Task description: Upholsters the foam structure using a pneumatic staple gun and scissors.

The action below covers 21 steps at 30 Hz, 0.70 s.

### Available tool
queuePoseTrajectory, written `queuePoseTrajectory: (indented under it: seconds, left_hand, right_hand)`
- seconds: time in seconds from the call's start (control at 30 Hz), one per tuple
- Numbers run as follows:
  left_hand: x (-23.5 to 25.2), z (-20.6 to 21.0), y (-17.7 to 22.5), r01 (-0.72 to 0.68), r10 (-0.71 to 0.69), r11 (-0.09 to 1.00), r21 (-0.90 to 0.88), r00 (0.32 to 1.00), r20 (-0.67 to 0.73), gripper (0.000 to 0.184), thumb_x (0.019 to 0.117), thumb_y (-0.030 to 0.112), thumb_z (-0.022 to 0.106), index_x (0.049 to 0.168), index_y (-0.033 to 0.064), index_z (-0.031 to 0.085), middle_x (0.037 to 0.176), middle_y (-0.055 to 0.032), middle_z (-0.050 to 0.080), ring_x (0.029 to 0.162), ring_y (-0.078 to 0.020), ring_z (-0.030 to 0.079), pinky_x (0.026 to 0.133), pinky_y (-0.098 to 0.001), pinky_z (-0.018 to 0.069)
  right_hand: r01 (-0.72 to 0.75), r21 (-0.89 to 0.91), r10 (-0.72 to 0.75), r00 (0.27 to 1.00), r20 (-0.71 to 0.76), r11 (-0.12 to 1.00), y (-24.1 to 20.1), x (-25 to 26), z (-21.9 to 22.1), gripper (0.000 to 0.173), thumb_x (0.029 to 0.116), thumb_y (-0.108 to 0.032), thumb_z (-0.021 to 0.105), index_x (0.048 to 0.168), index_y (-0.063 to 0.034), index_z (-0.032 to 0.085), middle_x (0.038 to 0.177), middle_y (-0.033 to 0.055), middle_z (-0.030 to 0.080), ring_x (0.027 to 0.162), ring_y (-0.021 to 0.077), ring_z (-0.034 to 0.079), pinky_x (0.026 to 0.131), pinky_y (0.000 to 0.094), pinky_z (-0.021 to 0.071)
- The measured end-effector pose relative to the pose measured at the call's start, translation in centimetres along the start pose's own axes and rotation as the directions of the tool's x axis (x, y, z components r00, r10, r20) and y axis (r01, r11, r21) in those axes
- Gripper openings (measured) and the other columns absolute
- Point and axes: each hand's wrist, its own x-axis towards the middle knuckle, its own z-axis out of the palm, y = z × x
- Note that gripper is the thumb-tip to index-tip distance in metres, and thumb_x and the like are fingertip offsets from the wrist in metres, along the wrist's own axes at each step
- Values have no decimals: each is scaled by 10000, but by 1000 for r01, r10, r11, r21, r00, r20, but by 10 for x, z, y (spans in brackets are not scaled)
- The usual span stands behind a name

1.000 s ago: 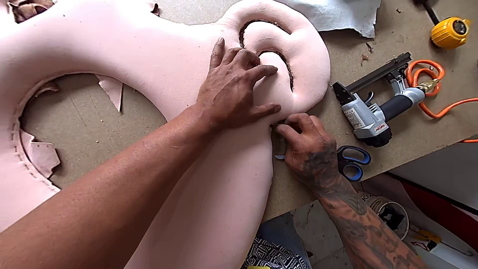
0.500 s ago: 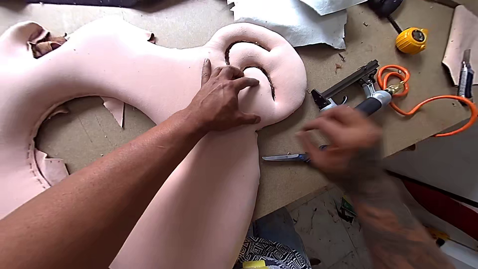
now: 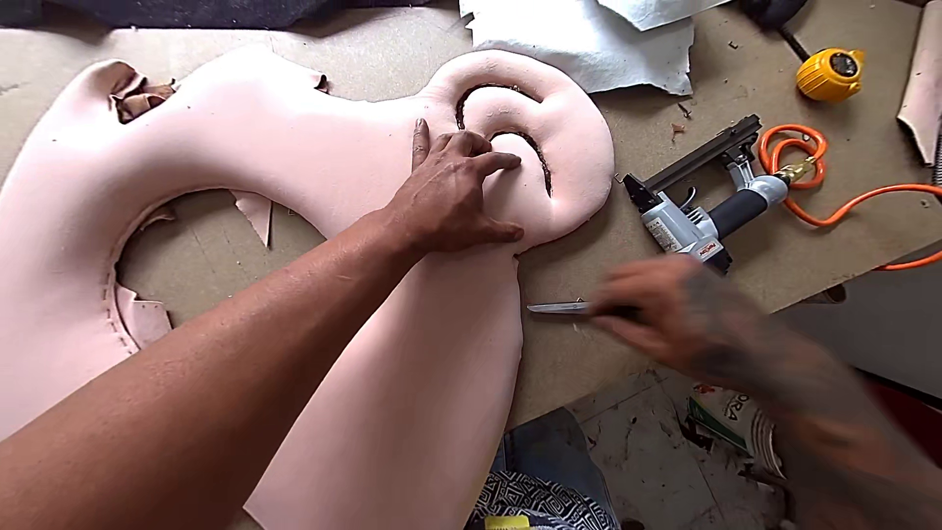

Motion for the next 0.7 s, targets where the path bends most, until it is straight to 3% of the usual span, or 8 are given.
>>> queuePoseTrajectory:
  seconds: [0.07,0.13,0.17,0.23,0.33,0.5,0.6,0.7]
  left_hand:
    - [0,-1,7,30,-31,999,14,999,42,969,635,787,732,1480,354,540,1478,-79,506,1456,-319,394,1168,-788,46]
    - [-2,2,14,64,-66,997,43,996,59,1024,610,763,761,1510,349,501,1531,-109,458,1483,-335,363,1158,-801,38]
    - [-3,4,17,68,-71,996,52,996,57,1033,612,747,769,1519,338,491,1544,-120,444,1488,-343,356,1154,-807,44]
    - [-4,7,21,66,-69,995,72,996,48,1027,631,723,775,1526,312,484,1559,-135,436,1491,-354,357,1154,-806,67]
    - [-5,7,23,69,-75,992,101,996,57,1030,652,735,749,1540,297,465,1566,-139,429,1487,-359,362,1160,-792,98]
    - [-6,12,25,72,-78,988,136,996,38,1077,628,754,738,1553,288,444,1597,-165,393,1513,-372,324,1165,-785,85]
    - [-8,17,27,78,-83,986,146,996,25,1093,622,729,738,1569,285,418,1626,-187,345,1534,-392,279,1174,-774,76]
    - [-8,21,27,67,-69,987,144,998,3,1099,612,725,738,1564,271,427,1622,-203,347,1533,-399,277,1180,-766,73]
  right_hand:
    - [-452,-12,452,892,7,892,42,-58,-32,293,977,-439,620,931,-217,806,789,5,735,716,210,712,655,546,583]
    - [-828,171,844,534,-56,535,86,-83,-37,637,1002,-627,528,959,-29,744,835,182,736,744,349,727,700,642,570]
    - [-898,293,942,336,-21,327,94,-79,-36,773,962,-719,513,1037,28,701,901,225,727,785,376,724,734,635,566]
    - [-914,386,985,158,63,122,97,-55,-30,925,854,-847,518,1084,35,677,912,208,723,773,345,717,731,576,572]
    - [-937,335,992,120,31,103,109,-20,-18,1019,681,-958,578,1048,-13,684,875,171,731,748,314,743,710,563,613]
    - [-893,417,985,141,-99,170,118,4,-5,901,722,-779,726,1120,26,656,1120,276,677,1088,448,653,902,710,474]
    - [-638,750,983,163,-88,173,100,3,0,521,750,-477,797,1060,-78,672,935,80,722,853,218,713,753,492,580]
    - [-290,916,924,344,-170,276,69,-6,5,351,847,-238,767,1145,-105,640,946,23,770,848,152,756,764,375,644]
